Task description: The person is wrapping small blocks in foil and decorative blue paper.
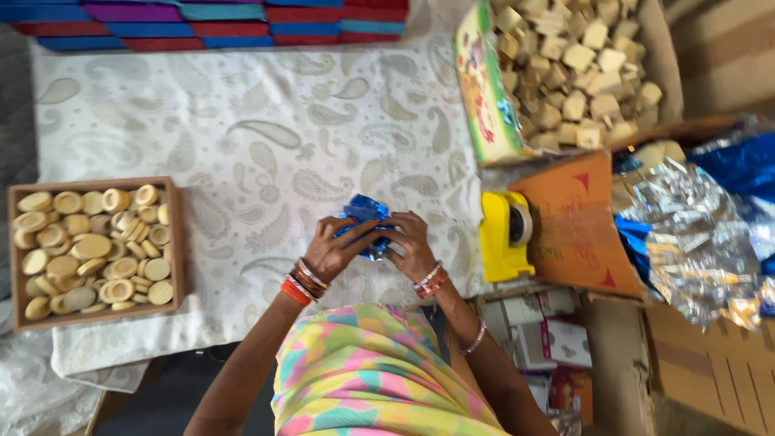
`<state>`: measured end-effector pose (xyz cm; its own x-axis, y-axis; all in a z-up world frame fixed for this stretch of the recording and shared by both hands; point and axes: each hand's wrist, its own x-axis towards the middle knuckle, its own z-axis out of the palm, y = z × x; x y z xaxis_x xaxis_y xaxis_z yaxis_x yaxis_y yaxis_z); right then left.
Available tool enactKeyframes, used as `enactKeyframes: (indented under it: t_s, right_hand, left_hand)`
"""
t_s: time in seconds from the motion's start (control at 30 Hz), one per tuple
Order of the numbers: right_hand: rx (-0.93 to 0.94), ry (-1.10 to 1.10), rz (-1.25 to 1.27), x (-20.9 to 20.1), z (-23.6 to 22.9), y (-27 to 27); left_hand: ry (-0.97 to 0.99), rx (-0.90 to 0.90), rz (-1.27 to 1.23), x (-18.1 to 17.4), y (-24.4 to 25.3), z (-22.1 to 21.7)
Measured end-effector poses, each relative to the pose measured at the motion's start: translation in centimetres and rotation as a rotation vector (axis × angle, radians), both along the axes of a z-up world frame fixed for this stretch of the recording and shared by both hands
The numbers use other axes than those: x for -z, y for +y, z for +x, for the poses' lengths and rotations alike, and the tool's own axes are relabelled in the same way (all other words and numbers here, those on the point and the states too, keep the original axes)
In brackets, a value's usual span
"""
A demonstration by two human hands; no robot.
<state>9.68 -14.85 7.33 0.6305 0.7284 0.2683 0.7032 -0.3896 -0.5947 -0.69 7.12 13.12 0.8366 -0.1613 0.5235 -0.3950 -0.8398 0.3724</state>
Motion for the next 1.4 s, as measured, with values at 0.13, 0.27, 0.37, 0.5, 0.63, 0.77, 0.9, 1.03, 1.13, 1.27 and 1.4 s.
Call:
enactKeyframes:
  t_s: [0.13, 0.27, 0.37, 0.5, 0.63, 0.77, 0.9, 1.03, 1.13, 1.27, 1.4]
  right_hand:
    - [0.074, 0.007, 0.129, 0.2, -1.6, 0.2]
    - [0.198, 0.088, 0.172, 0.0, -3.5, 0.4]
    - [0.229, 0.166, 0.156, -1.2, -4.2, 0.3]
    - [0.163, 0.141, 0.12, -2.5, -4.1, 0.0]
    - [0.104, 0.2, 0.187, -2.4, -3.8, -0.1]
    - [0.06, 0.256, 0.212, -1.9, -2.9, 0.1]
    - [-0.025, 0.269, 0.24, -2.5, -1.5, 0.5]
    - [-0.093, 0.231, 0.253, -4.2, -0.3, 0.4]
    - [-0.155, 0.242, 0.224, -6.0, 0.2, 0.6]
    - [-0.222, 0.26, 0.156, -6.8, 0.9, 1.0]
    - [-0.107, 0.492, 0.181, -4.7, 0.6, 1.2]
  left_hand:
    - [0.026, 0.009, 0.045, 1.8, 0.8, 0.2]
    - [0.09, 0.067, 0.028, 2.0, 0.8, -0.1]
    - [0.11, 0.055, 0.048, 1.6, 0.6, -0.3]
    - [0.055, 0.03, 0.166, 1.7, 0.6, -0.7]
    - [0.039, 0.005, 0.228, 2.1, 0.8, -0.8]
    - [0.086, -0.025, 0.18, 2.4, 0.5, -0.4]
    - [0.085, -0.043, 0.014, 2.6, 0.3, -0.2]
    - [0.091, -0.042, -0.106, 2.0, 0.1, -0.1]
    - [0.104, -0.059, -0.1, 2.4, 0.1, -0.4]
    - [0.115, -0.08, -0.104, 3.5, -0.1, -0.7]
    - [0.107, -0.104, -0.167, 3.5, -0.3, -0.8]
